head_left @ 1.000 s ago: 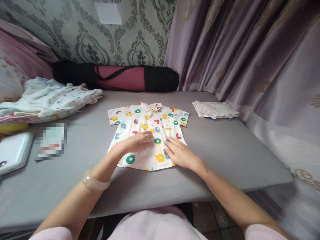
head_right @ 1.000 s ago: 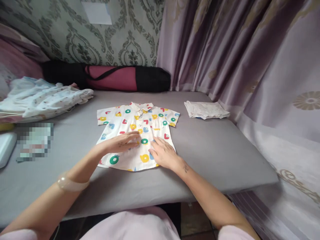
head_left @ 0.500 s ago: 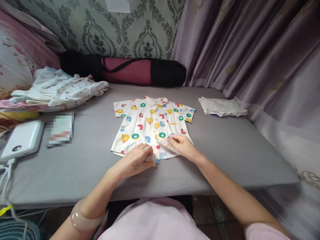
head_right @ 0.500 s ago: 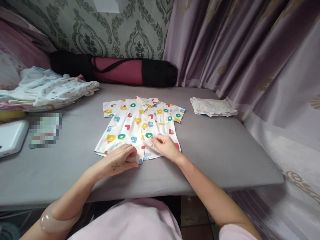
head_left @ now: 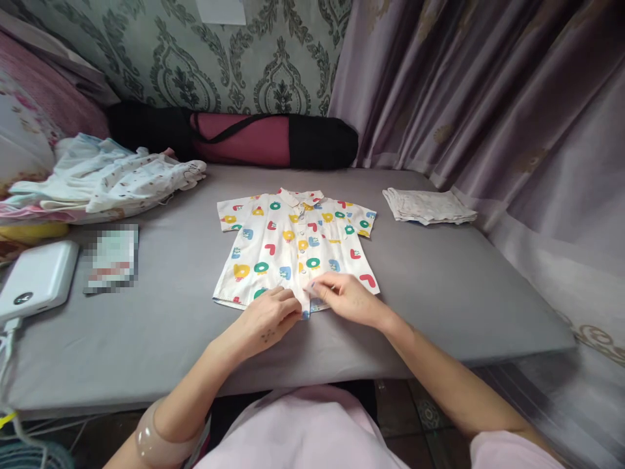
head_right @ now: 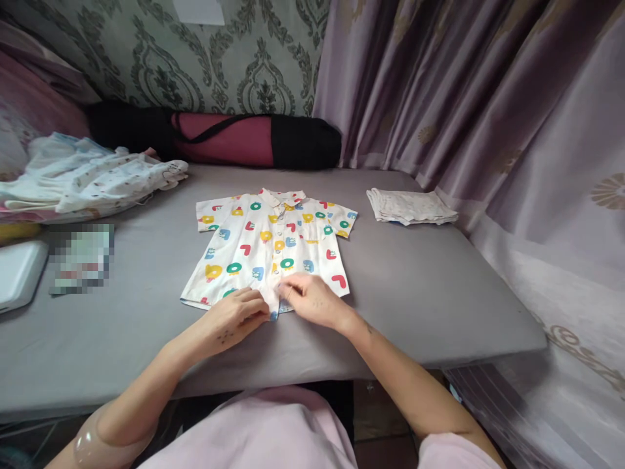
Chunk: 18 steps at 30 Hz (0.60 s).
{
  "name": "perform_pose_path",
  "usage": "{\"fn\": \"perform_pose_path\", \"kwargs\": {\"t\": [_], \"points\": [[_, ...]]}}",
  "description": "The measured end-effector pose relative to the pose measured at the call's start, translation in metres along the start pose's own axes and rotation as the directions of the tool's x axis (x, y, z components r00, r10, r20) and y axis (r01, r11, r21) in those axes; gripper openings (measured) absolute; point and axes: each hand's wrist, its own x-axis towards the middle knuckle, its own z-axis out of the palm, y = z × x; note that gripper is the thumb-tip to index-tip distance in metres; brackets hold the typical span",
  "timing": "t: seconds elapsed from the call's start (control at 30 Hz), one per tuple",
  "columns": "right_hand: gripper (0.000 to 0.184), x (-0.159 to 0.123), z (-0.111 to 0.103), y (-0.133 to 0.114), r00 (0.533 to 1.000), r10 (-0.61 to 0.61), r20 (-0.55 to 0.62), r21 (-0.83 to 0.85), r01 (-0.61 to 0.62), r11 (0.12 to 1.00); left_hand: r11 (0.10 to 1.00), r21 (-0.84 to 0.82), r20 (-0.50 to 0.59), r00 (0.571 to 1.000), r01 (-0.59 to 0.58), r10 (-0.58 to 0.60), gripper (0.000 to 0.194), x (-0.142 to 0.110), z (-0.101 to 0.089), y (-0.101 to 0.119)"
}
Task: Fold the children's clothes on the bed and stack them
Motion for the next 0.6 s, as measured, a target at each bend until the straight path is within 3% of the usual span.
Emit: {"fn": "perform_pose_path", "kwargs": {"t": [0.07, 0.1, 0.17, 0.2, 0.23, 0.3, 0.33, 0.4, 0.5, 0.6], "points": [[0.024, -0.008, 0.000, -0.005, 0.973, -0.073, 0.220, -0.048, 0.086, 0.995, 0.996, -0.089, 0.007, 1.000, -0.004, 0.005, 0.023, -0.003, -0.005, 0.002], [0.025, -0.012, -0.002, -0.006, 0.959, -0.063, 0.277, -0.051, 0.080, 0.996, 0.992, -0.127, -0.018, 1.000, 0.015, -0.018, 0.024, -0.006, -0.009, 0.000], [0.031, -0.017, -0.011, -0.002, 0.979, 0.059, 0.193, -0.058, -0.049, 0.997, 0.981, -0.151, -0.166, 0.975, 0.126, -0.151, 0.025, -0.015, -0.019, -0.009], [0.035, -0.019, -0.018, 0.002, 0.987, 0.150, 0.065, -0.084, -0.144, 0.986, 0.967, -0.131, -0.280, 0.927, 0.218, -0.248, 0.027, -0.021, -0.024, -0.017], [0.037, -0.021, -0.026, 0.008, 0.968, 0.235, -0.091, -0.140, -0.246, 0.959, 0.935, -0.107, -0.397, 0.847, 0.339, -0.353, 0.028, -0.028, -0.029, -0.027], [0.035, -0.025, -0.043, 0.021, 0.861, 0.330, -0.388, -0.317, -0.461, 0.829, 0.795, -0.053, -0.531, 0.657, 0.605, -0.535, 0.031, -0.041, -0.038, -0.048], [0.032, -0.027, -0.050, 0.027, 0.803, 0.350, -0.482, -0.395, -0.556, 0.731, 0.703, -0.053, -0.509, 0.586, 0.709, -0.630, 0.032, -0.047, -0.041, -0.058], [0.028, -0.032, -0.059, 0.037, 0.736, 0.400, -0.546, -0.477, -0.666, 0.574, 0.576, -0.082, -0.396, 0.504, 0.813, -0.768, 0.032, -0.055, -0.044, -0.072], [0.025, -0.036, -0.060, 0.041, 0.734, 0.465, -0.496, -0.482, -0.678, 0.556, 0.535, -0.129, -0.282, 0.486, 0.835, -0.827, 0.033, -0.056, -0.044, -0.080], [0.024, -0.035, -0.054, 0.038, 0.767, 0.438, -0.470, -0.465, -0.636, 0.616, 0.582, -0.173, -0.257, 0.534, 0.795, -0.805, 0.038, -0.052, -0.041, -0.081]]}}
